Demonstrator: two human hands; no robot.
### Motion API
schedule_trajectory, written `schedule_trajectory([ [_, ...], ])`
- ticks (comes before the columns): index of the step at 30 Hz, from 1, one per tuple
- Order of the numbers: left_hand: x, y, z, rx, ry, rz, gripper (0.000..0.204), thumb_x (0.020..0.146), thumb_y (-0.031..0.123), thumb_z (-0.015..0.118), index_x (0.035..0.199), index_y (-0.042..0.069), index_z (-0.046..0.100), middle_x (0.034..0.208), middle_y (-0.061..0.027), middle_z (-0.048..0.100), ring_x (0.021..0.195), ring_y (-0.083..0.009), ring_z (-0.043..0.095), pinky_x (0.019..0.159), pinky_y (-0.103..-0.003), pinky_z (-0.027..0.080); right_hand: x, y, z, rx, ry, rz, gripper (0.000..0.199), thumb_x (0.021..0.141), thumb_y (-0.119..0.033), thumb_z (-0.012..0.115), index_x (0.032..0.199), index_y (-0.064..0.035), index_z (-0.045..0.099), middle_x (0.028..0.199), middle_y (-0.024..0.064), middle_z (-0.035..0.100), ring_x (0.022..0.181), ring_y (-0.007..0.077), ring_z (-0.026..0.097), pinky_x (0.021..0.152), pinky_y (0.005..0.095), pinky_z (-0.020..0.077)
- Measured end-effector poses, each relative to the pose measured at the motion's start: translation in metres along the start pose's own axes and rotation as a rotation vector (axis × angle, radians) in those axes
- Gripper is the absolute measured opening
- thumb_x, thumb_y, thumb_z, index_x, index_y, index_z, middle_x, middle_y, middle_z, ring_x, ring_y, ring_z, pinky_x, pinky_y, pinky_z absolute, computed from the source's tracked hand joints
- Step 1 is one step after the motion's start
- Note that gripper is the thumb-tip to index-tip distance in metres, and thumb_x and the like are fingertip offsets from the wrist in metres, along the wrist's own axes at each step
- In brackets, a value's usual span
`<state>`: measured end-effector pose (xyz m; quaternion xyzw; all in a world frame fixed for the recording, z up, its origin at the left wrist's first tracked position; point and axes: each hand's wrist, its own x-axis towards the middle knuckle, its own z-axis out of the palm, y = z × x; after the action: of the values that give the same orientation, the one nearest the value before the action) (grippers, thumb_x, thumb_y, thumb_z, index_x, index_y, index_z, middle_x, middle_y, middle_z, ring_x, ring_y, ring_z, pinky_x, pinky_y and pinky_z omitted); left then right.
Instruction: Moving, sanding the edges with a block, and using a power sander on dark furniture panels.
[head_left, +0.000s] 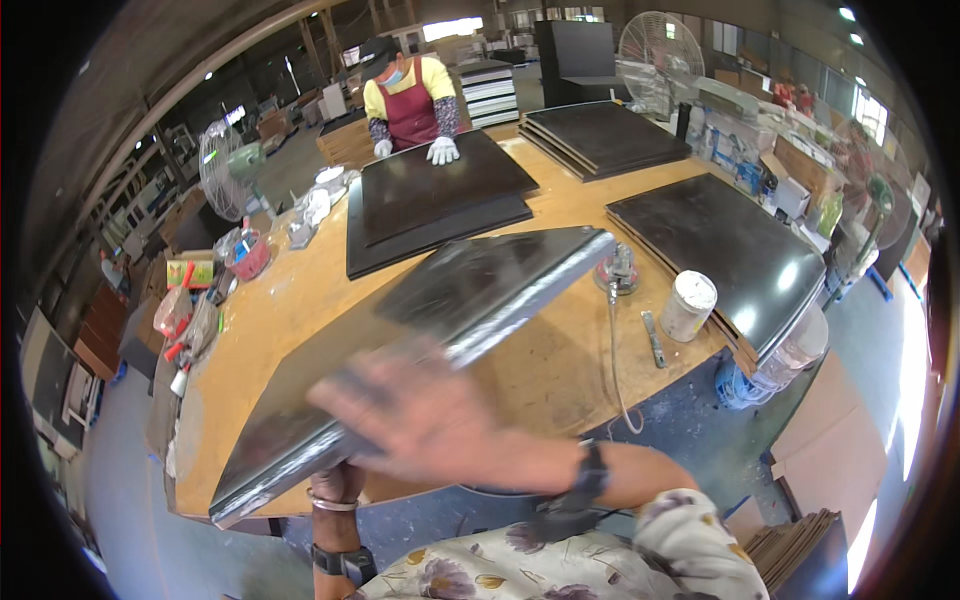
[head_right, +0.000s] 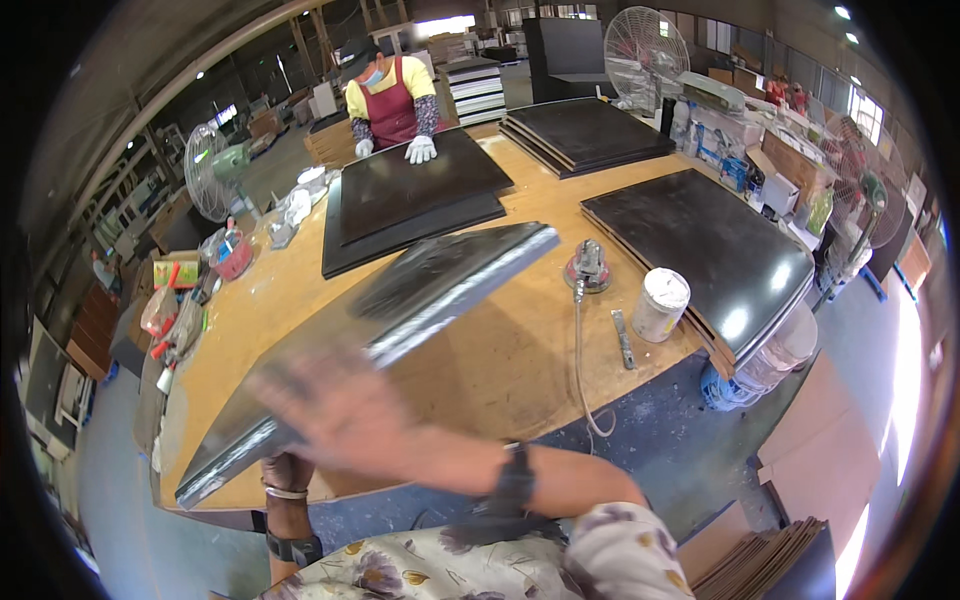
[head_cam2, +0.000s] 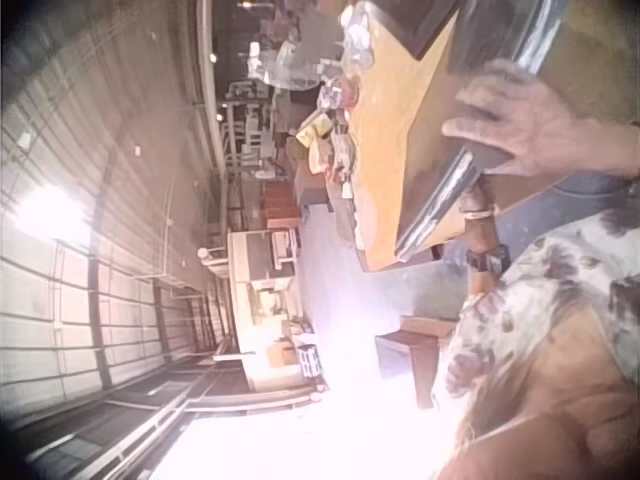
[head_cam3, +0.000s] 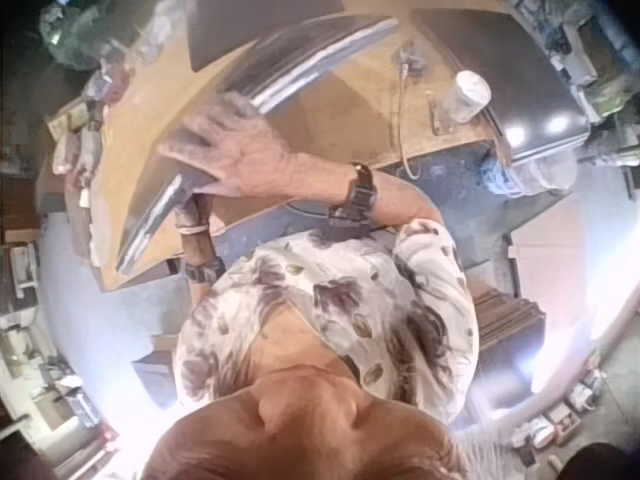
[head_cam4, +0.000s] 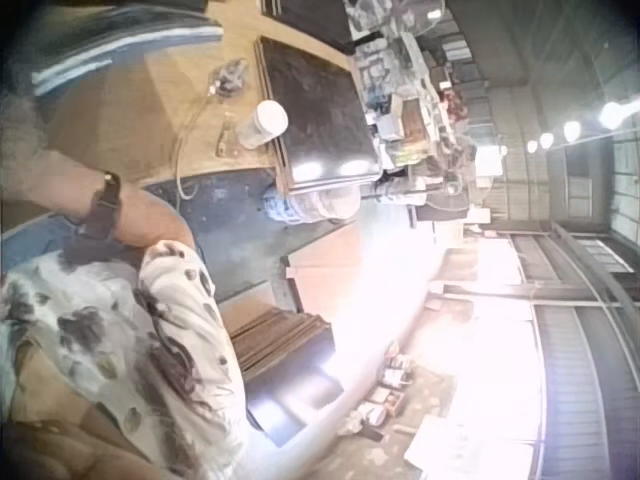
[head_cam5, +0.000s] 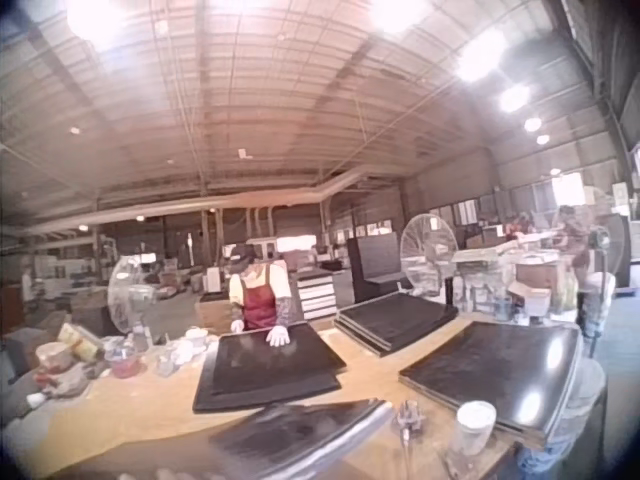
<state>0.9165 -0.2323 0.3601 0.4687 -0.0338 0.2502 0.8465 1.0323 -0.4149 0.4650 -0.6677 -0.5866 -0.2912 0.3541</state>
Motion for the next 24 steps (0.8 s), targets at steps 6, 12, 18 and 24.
schedule_trajectory([
  [6, 0.016, 0.025, 0.023, 0.019, 0.117, 0.022, 0.046, 0.075, 0.009, 0.063, 0.119, 0.004, 0.050, 0.110, -0.0163, 0.060, 0.096, -0.0329, 0.061, 0.076, -0.042, 0.055, -0.009, 0.073, -0.039, -0.059, 0.164, 0.004, 0.074, 0.064, -0.039, 0.073, 0.128, -0.0145, 0.044, 0.123, 0.0098, 0.047, 0.111, 0.0257, 0.047, 0.093, 0.0480, 0.0361],
  [12, 0.026, 0.033, 0.053, -0.047, 0.278, 0.079, 0.037, 0.071, 0.002, 0.060, 0.108, -0.001, 0.056, 0.096, -0.0186, 0.063, 0.082, -0.0318, 0.065, 0.059, -0.035, 0.059, -0.104, 0.261, -0.088, 0.034, 0.669, 0.868, 0.065, 0.076, -0.022, 0.067, 0.131, -0.0022, 0.040, 0.121, 0.0218, 0.050, 0.113, 0.0338, 0.048, 0.097, 0.0391, 0.0365],
  [18, 0.036, 0.039, 0.069, -0.056, 0.397, 0.078, 0.035, 0.071, 0.003, 0.057, 0.106, -0.001, 0.057, 0.088, -0.0161, 0.064, 0.074, -0.0311, 0.065, 0.057, -0.035, 0.060, -0.200, 0.250, 0.025, 0.469, 0.050, 1.056, 0.064, 0.076, -0.031, 0.068, 0.131, -0.0095, 0.042, 0.114, 0.0228, 0.053, 0.110, 0.0341, 0.050, 0.095, 0.0404, 0.0376],
  [24, 0.027, 0.030, 0.066, -0.043, 0.285, 0.097, 0.043, 0.072, 0.001, 0.050, 0.115, -0.003, 0.053, 0.104, -0.0231, 0.061, 0.084, -0.0278, 0.066, 0.068, -0.036, 0.059, -0.232, 0.253, 0.039, -0.158, -0.377, 0.935, 0.077, 0.067, -0.033, 0.072, 0.134, -0.0178, 0.037, 0.127, 0.0174, 0.042, 0.115, 0.0342, 0.041, 0.095, 0.0504, 0.0310],
])
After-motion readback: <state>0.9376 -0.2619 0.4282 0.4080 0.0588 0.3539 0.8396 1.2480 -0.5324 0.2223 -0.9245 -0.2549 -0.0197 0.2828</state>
